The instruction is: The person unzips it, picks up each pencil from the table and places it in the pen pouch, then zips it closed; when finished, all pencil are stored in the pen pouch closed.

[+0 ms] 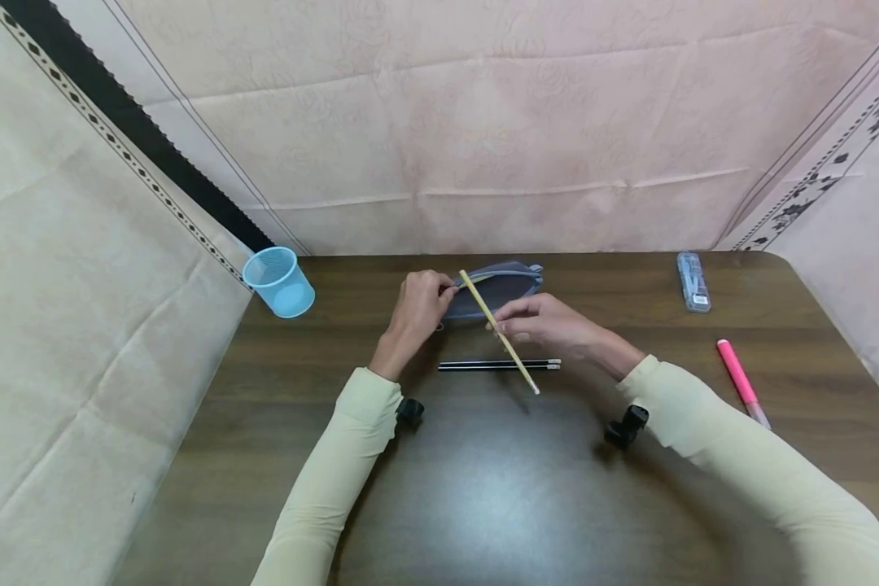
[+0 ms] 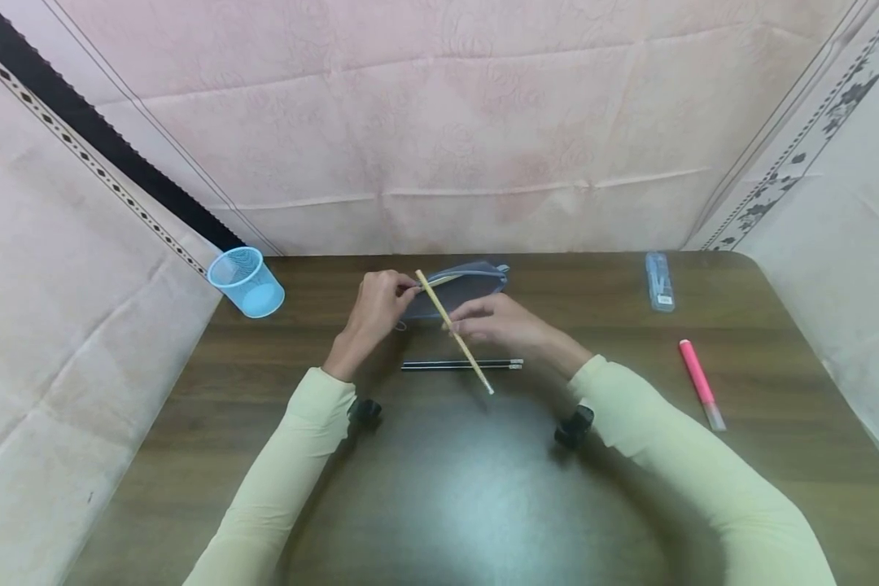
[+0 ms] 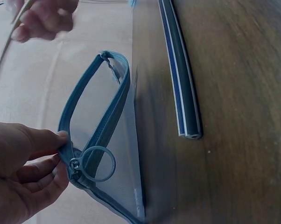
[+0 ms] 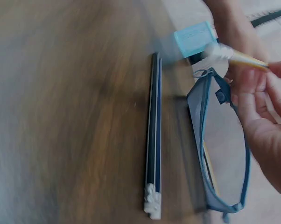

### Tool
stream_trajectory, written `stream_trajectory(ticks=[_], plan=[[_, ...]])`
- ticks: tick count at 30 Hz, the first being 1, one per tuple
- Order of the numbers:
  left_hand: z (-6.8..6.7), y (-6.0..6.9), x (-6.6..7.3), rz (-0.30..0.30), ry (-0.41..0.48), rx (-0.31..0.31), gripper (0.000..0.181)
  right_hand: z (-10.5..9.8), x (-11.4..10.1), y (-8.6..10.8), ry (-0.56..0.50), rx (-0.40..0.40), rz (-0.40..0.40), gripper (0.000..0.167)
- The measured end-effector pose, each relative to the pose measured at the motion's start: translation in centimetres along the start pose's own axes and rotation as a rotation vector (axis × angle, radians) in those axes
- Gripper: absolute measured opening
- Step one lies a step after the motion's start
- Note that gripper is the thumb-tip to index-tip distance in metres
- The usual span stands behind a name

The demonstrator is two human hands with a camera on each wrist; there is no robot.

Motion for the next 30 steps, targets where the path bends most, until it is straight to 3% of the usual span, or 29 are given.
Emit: stream_trajectory(ticks=[3, 6, 11, 16, 20, 23, 30], plan=[[-0.1, 0.0, 0.1, -0.011, -0.007, -0.011, 0.015, 0.0, 0.6, 0.0, -0.305, -0.041, 0.104, 0.022], [-0.2, 0.0, 0.2, -0.013, -0.008, -0.017, 0.015, 0.2, 0.8, -0.4, -0.52, -0.038, 0.185, 0.022], [-0.1, -0.1, 0.3, -0.009, -0.012, -0.013, 0.015, -0.8, 0.5, -1.9, -0.748, 0.133, 0.228, 0.021], [0.1, -0.1, 0.4, -0.024, -0.015, -0.033, 0.016, -2.4, 0.6, -4.1, -0.797, 0.286, 0.211, 0.019], [0.2, 0.0, 0.4, -0.023, 0.012, -0.038, 0.016, -3.0, 0.6, -5.6, -0.809, 0.4, 0.215, 0.042], [0.1, 0.0, 0.4, -0.023, 0.025, -0.041, 0.017, -2.9, 0.4, -6.7, -0.824, 0.47, 0.234, 0.051], [0.0, 0.1, 0.7, -0.024, 0.005, -0.047, 0.015, -2.1, 0.4, -8.9, -0.783, 0.598, 0.245, 0.049]])
Point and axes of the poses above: each hand's wrist, its own y-axis away from the middle knuckle, its own z-axis out of the palm, x = y × z, the point moved 1 cm from there along -y, towards the middle knuckle, and after that the axes turned 10 degrees about -x, right-handed, at the moved point
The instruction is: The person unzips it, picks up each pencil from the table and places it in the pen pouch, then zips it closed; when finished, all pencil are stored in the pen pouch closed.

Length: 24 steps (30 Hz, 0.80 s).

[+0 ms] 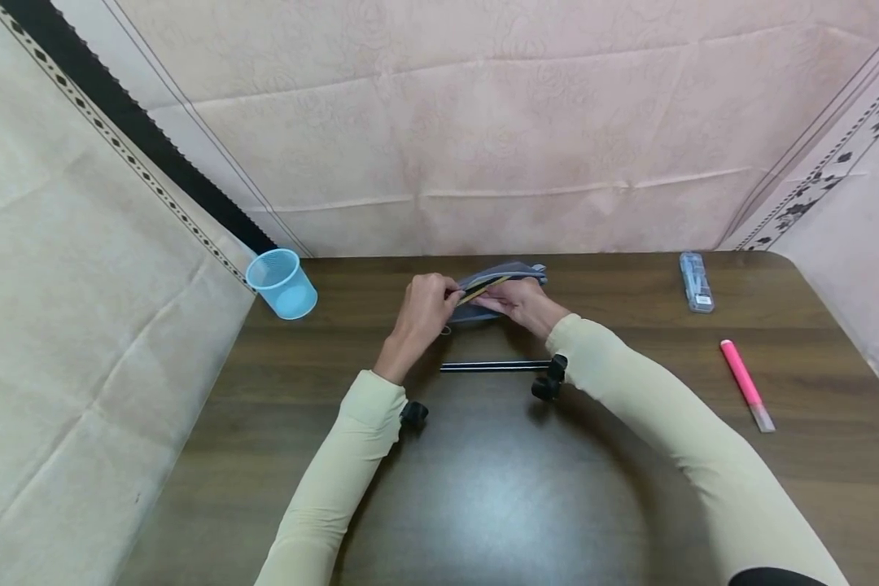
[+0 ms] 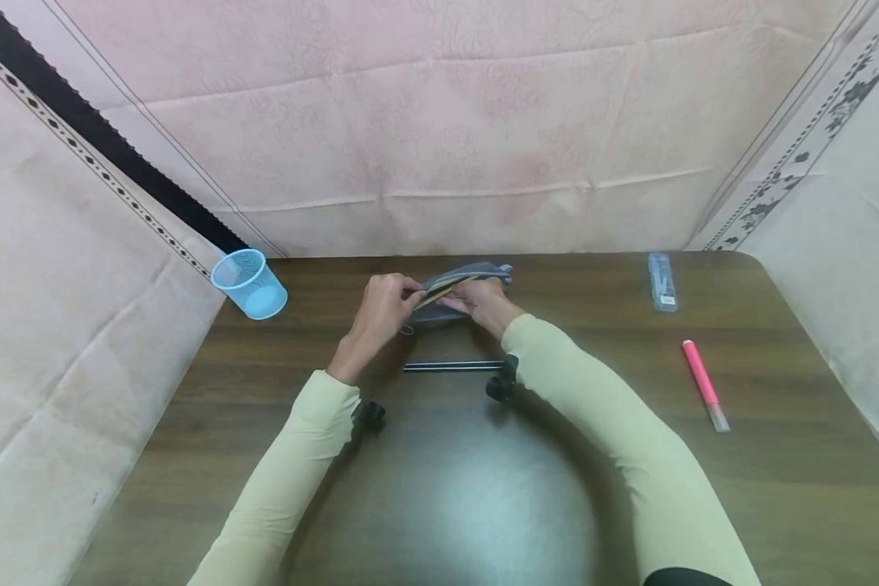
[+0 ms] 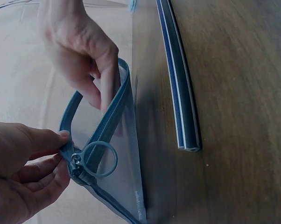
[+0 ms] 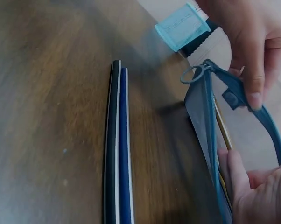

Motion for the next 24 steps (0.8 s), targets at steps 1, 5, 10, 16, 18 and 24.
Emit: stream_trajectory(ticks=[1, 5, 10, 16, 18, 24], plan=[[0.0, 0.0, 0.1, 0.003, -0.001, -0.001, 0.015, 0.2, 0.1, -0.2, -0.001, 0.022, -0.011, 0.049], [0.0, 0.0, 0.1, 0.014, -0.013, -0.002, 0.014, 0.6, 0.3, -0.7, -0.026, 0.08, -0.053, 0.05], [0.0, 0.0, 0.0, 0.012, -0.022, 0.002, 0.015, 0.7, 0.4, -1.0, -0.054, 0.095, -0.062, 0.053], [0.0, -0.2, 0.0, 0.006, 0.005, -0.004, 0.016, 0.1, -0.1, -0.1, -0.023, 0.065, -0.021, 0.056], [0.0, -0.2, -0.1, 0.0, 0.003, -0.009, 0.016, -0.1, -0.2, 0.7, 0.036, 0.038, -0.011, 0.055], [0.0, -0.2, -0.5, -0.014, -0.006, 0.0, 0.017, -0.1, -0.1, 3.8, 0.581, -0.169, -0.141, 0.034]])
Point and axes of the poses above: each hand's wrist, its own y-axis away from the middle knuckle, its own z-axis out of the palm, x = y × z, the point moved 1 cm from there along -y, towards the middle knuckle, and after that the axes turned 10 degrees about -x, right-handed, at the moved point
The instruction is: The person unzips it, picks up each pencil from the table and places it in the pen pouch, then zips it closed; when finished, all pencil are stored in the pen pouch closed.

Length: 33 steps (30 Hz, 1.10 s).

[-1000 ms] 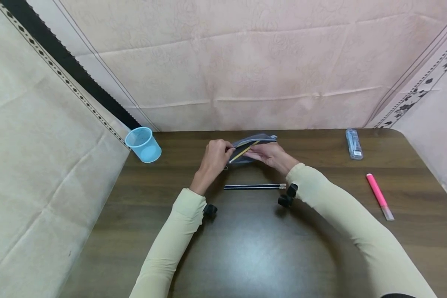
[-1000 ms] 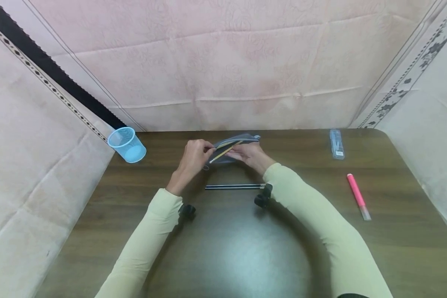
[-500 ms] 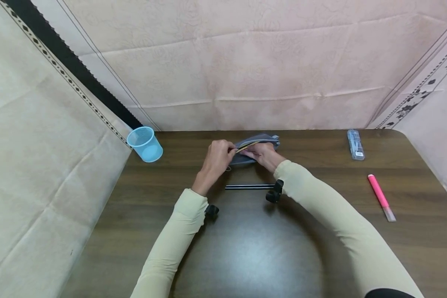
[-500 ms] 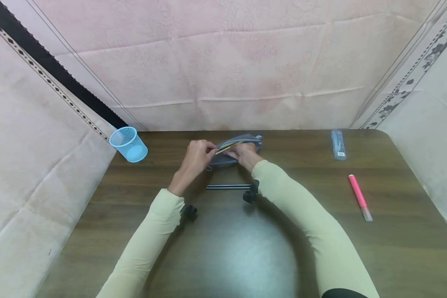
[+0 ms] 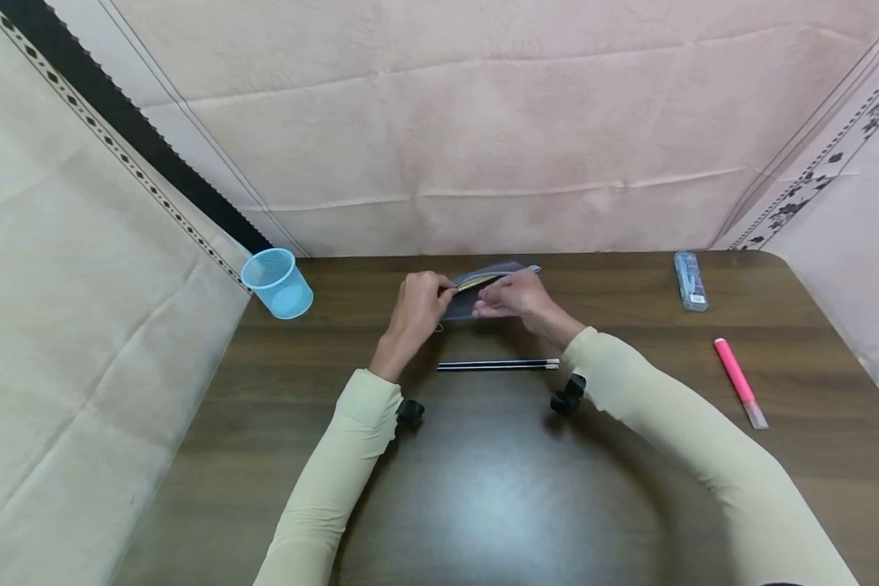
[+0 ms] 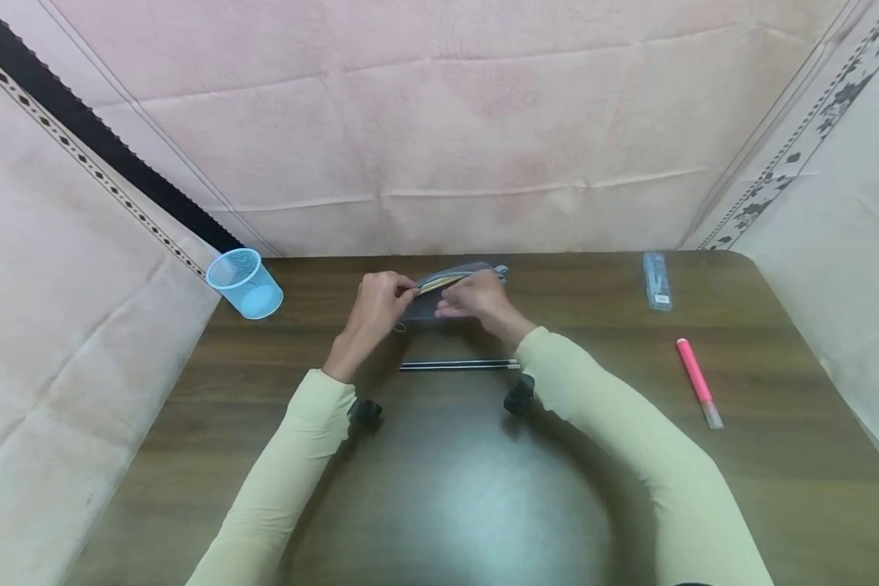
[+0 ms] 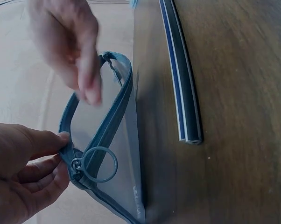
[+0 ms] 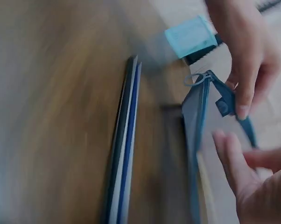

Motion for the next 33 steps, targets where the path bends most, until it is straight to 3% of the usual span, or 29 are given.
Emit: stream_trajectory(ticks=[6, 8, 10, 17, 28, 33], plan=[[0.1, 0.1, -0.2, 0.02, -0.005, 0.01, 0.015, 0.9, 0.0, 2.3, 0.955, -0.251, -0.309, 0.013], [0.1, 0.1, -0.2, 0.021, -0.006, 0.01, 0.015, 1.1, 0.4, 2.9, 1.178, -0.306, -0.393, 0.013], [0.2, 0.2, -0.2, 0.022, -0.006, 0.007, 0.015, 1.3, 1.1, 3.4, 1.305, -0.345, -0.436, 0.017], [0.1, 0.1, -0.3, 0.034, -0.028, 0.017, 0.015, 1.8, 2.3, 4.3, 1.399, -0.351, -0.391, 0.028], [0.0, -0.1, -0.3, 0.03, -0.018, 0.01, 0.015, 1.7, 3.2, 3.6, 1.44, -0.303, -0.364, 0.039], [0.1, 0.0, -0.3, 0.019, -0.005, 0.004, 0.015, 1.9, 3.3, 3.3, 1.49, -0.291, -0.353, 0.035]])
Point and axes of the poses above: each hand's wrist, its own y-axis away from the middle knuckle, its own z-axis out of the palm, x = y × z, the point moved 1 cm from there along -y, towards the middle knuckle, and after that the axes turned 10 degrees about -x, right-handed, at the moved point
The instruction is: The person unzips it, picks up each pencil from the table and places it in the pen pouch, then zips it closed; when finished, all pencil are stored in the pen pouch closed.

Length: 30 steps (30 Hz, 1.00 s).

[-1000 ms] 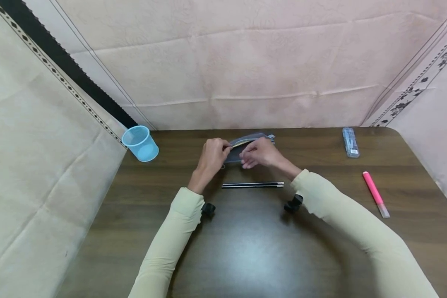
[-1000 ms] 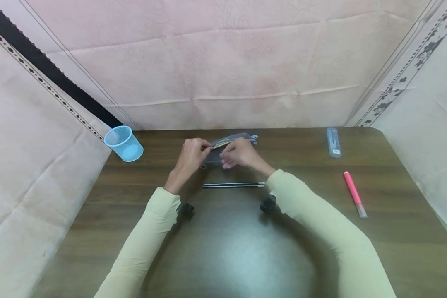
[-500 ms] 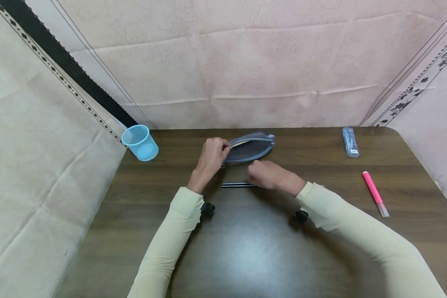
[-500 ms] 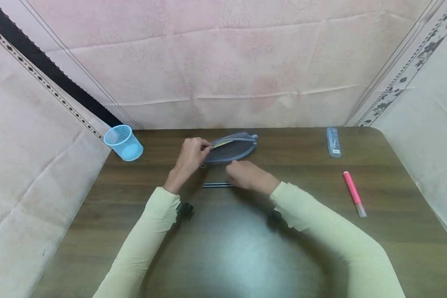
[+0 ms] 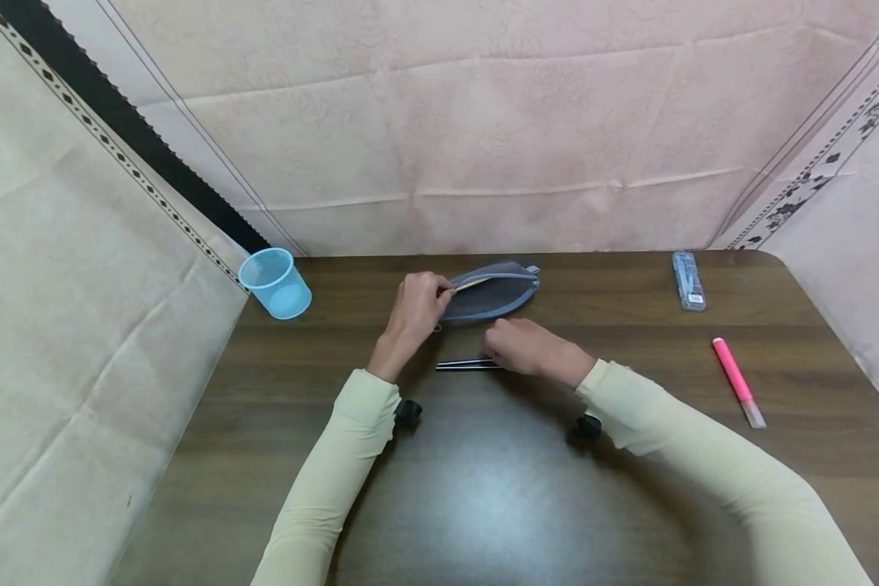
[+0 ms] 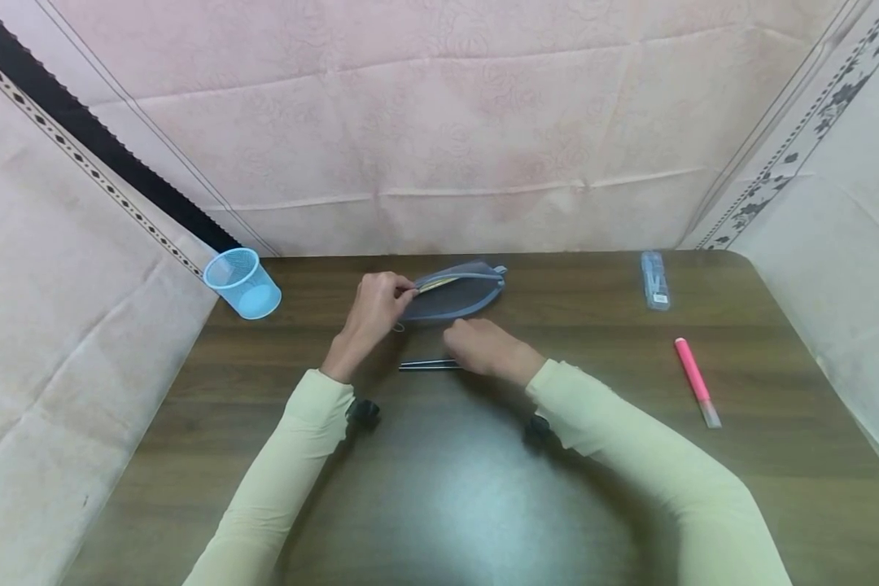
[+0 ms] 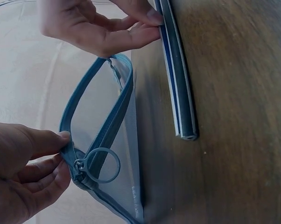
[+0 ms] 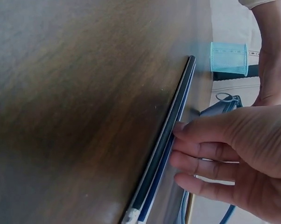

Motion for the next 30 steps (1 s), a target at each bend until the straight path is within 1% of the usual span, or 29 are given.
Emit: stream_trajectory(ticks=[7, 9, 11, 13, 15, 17, 19, 22, 23, 25, 28, 30], plan=[[0.3, 0.0, 0.0, -0.005, 0.004, -0.004, 0.015, -0.4, 0.5, -0.1, 0.038, -0.038, 0.01, 0.028], [0.4, 0.1, 0.0, 0.0, 0.004, -0.01, 0.016, -0.8, 0.8, 0.0, 0.036, -0.055, -0.007, 0.025], [0.4, 0.2, -0.1, 0.002, 0.002, -0.012, 0.016, -1.3, 1.1, 0.3, 0.0, -0.071, -0.043, 0.019], [0.4, 0.2, -0.2, 0.006, 0.003, -0.008, 0.015, -1.9, 1.5, 0.6, -0.089, -0.086, -0.085, 0.01], [0.3, 0.1, -0.3, 0.015, 0.007, 0.004, 0.014, -2.5, 1.8, 1.1, -0.225, -0.095, -0.124, 0.004], [0.2, 0.2, -0.4, 0.021, 0.017, 0.015, 0.013, -3.2, 2.2, 1.7, -0.376, -0.099, -0.158, 0.009], [0.1, 0.2, -0.4, 0.029, 0.02, 0.017, 0.013, -3.7, 2.5, 2.2, -0.551, -0.114, -0.192, 0.014], [-0.1, 0.2, -0.5, 0.021, 0.015, 0.011, 0.014, -4.2, 3.0, 2.8, -0.75, -0.157, -0.215, 0.022], [-0.2, 0.2, -0.5, 0.014, 0.014, 0.009, 0.014, -4.4, 3.2, 3.0, -0.803, -0.176, -0.205, 0.024], [-0.2, 0.3, -0.5, 0.003, 0.016, 0.001, 0.015, -4.5, 3.8, 3.3, -0.873, -0.206, -0.156, 0.025], [-0.1, 0.3, -0.4, 0.002, 0.014, -0.009, 0.015, -4.3, 4.7, 3.4, -0.995, -0.249, -0.051, 0.027], [0.0, 0.4, -0.3, 0.008, 0.015, -0.012, 0.015, -3.9, 5.4, 3.2, -1.106, -0.277, 0.019, 0.028]])
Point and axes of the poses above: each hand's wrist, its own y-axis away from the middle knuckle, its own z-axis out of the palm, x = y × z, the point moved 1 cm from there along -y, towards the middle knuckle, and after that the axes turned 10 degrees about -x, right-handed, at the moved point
